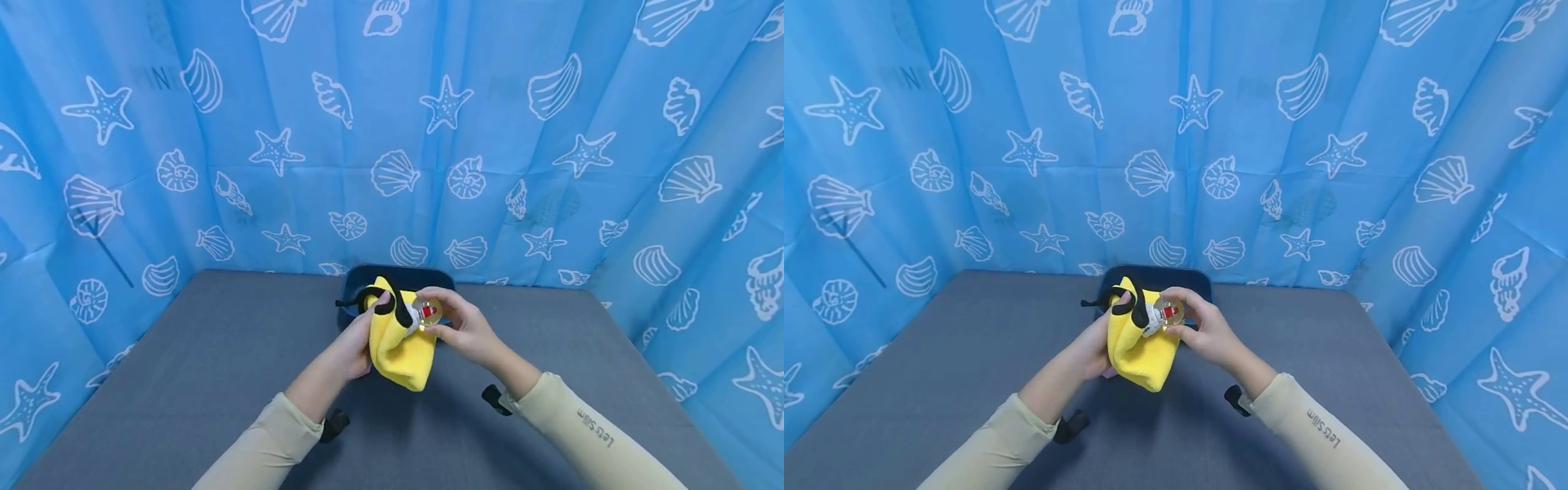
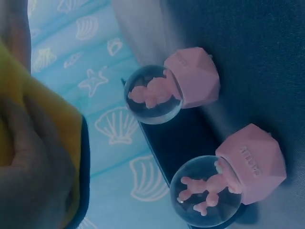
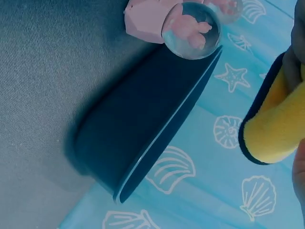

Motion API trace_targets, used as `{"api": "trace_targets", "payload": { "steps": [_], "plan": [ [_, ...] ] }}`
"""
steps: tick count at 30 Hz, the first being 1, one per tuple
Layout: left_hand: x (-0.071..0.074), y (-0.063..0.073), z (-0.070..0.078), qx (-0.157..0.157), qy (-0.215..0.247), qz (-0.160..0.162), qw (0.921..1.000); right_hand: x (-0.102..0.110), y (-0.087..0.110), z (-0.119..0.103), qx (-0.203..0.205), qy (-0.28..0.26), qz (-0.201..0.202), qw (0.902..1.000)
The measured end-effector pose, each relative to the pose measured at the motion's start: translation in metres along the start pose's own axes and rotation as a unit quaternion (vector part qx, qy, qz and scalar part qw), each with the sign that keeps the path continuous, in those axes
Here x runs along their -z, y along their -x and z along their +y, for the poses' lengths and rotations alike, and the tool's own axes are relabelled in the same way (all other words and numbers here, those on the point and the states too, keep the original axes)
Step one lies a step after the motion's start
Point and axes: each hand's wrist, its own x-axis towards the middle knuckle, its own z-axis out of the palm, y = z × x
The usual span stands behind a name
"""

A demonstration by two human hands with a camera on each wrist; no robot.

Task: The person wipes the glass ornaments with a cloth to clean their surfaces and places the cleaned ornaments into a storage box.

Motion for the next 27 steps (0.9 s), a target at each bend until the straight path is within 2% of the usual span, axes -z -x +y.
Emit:
{"api": "trace_targets", "payload": {
  "steps": [3, 6, 11, 14, 21, 27],
  "plan": [
    [-0.001, -0.001, -0.002, 0.000, -0.034, -0.011, 0.9994, -0.002, 0.000, 0.001, 0.006, 0.027, -0.021, 0.9994],
    [-0.003, -0.001, -0.005, -0.010, -0.049, 0.018, 0.9986, -0.005, 0.001, 0.002, -0.009, 0.036, -0.036, 0.9987],
    [-0.006, -0.002, -0.010, -0.045, -0.044, 0.071, 0.9955, -0.007, 0.000, 0.000, -0.051, 0.022, -0.043, 0.9976],
    [-0.007, -0.002, -0.013, -0.063, -0.058, 0.082, 0.9930, -0.007, -0.002, -0.001, -0.073, 0.021, -0.036, 0.9964],
    [-0.008, -0.002, -0.016, -0.117, -0.089, 0.079, 0.9860, -0.009, -0.003, 0.000, -0.108, 0.042, 0.002, 0.9933],
    [-0.010, -0.003, -0.016, -0.136, -0.095, 0.082, 0.9828, -0.011, -0.001, 0.000, -0.142, 0.023, 0.018, 0.9895]
  ]
}}
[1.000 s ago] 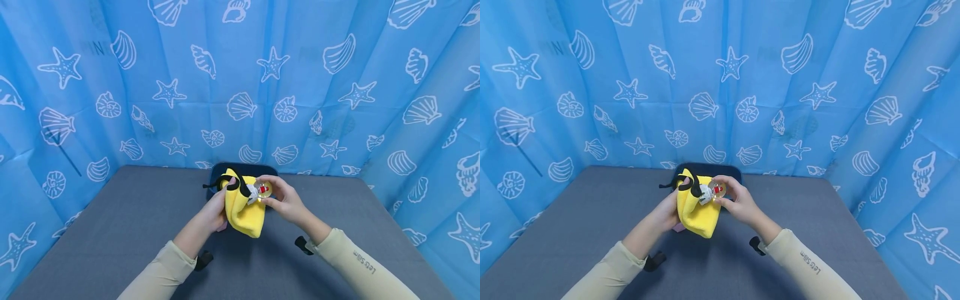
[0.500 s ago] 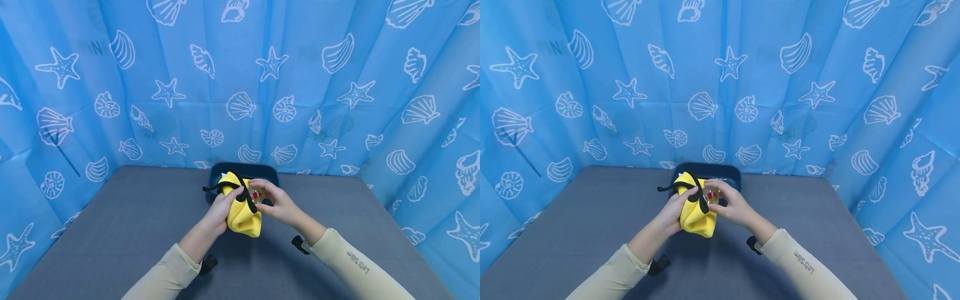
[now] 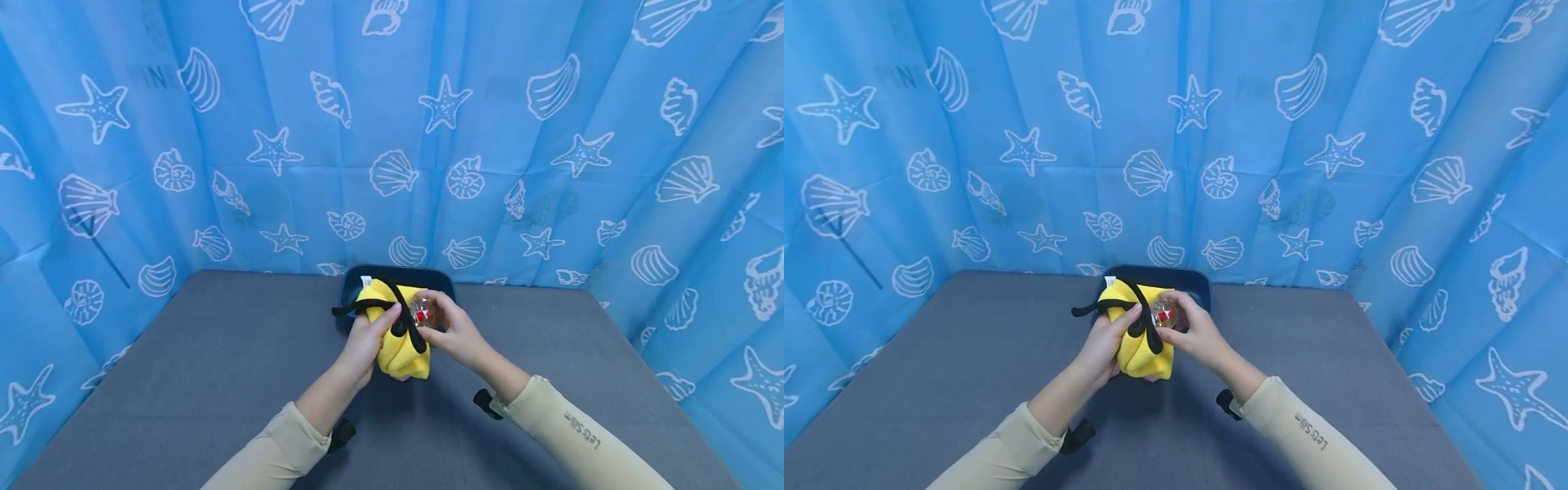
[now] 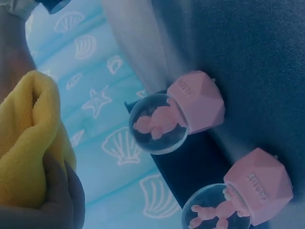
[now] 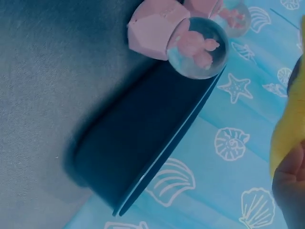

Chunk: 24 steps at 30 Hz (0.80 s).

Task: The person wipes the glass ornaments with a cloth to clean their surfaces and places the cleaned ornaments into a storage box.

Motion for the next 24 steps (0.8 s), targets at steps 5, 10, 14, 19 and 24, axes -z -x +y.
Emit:
{"api": "trace_targets", "payload": {
  "steps": [5, 10, 14, 19, 24],
  "plan": [
    [0.002, -0.004, 0.002, 0.001, 0.007, 0.022, 0.9997, -0.002, 0.001, 0.000, 0.040, -0.024, -0.009, 0.9989],
    [0.007, -0.010, 0.008, 0.030, 0.032, 0.034, 0.9984, -0.002, 0.002, 0.000, 0.075, -0.032, -0.013, 0.9966],
    [0.013, -0.013, 0.013, 0.078, 0.047, -0.012, 0.9958, 0.000, 0.001, 0.001, 0.104, -0.034, -0.021, 0.9937],
    [0.016, -0.012, 0.014, 0.143, 0.059, -0.164, 0.9743, 0.004, -0.002, 0.001, 0.136, -0.025, -0.024, 0.9901],
    [0.014, -0.009, 0.010, 0.151, 0.093, -0.172, 0.9689, 0.003, -0.004, 0.002, 0.112, -0.025, -0.040, 0.9926]
  ]
}}
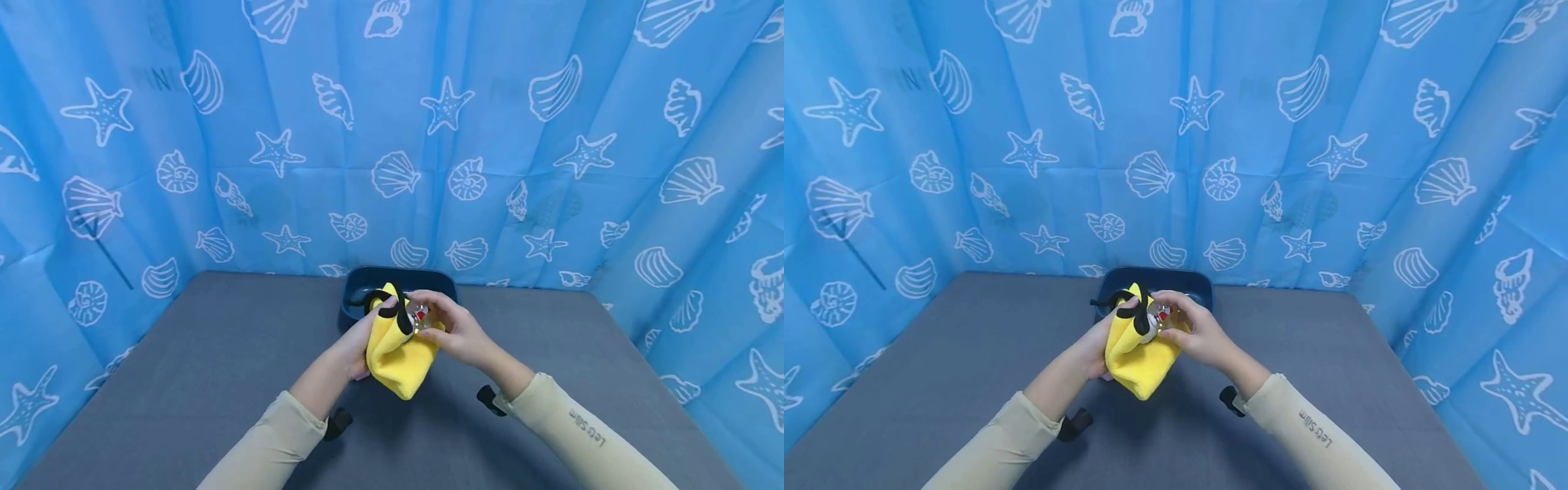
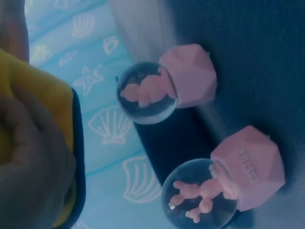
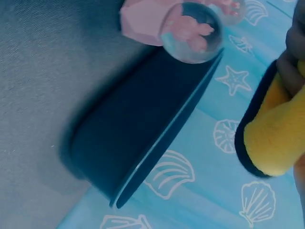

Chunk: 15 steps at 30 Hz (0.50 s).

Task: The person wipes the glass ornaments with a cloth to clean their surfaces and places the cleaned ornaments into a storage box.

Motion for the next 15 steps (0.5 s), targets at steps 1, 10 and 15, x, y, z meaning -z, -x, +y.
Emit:
{"api": "trace_targets", "payload": {
  "steps": [1, 10, 15],
  "plan": [
    [-0.0004, -0.0003, -0.0012, -0.007, 0.002, 0.014, 0.9999, -0.0007, 0.0002, 0.0003, -0.003, 0.000, -0.004, 1.0000],
    [-0.0024, -0.0023, -0.0062, -0.075, -0.016, 0.108, 0.9911, -0.0082, -0.0001, -0.0007, -0.030, 0.040, 0.022, 0.9985],
    [0.0034, -0.0002, -0.0032, -0.086, 0.015, 0.143, 0.9858, -0.0074, 0.0009, -0.0007, -0.011, 0.082, 0.030, 0.9961]
  ]
}}
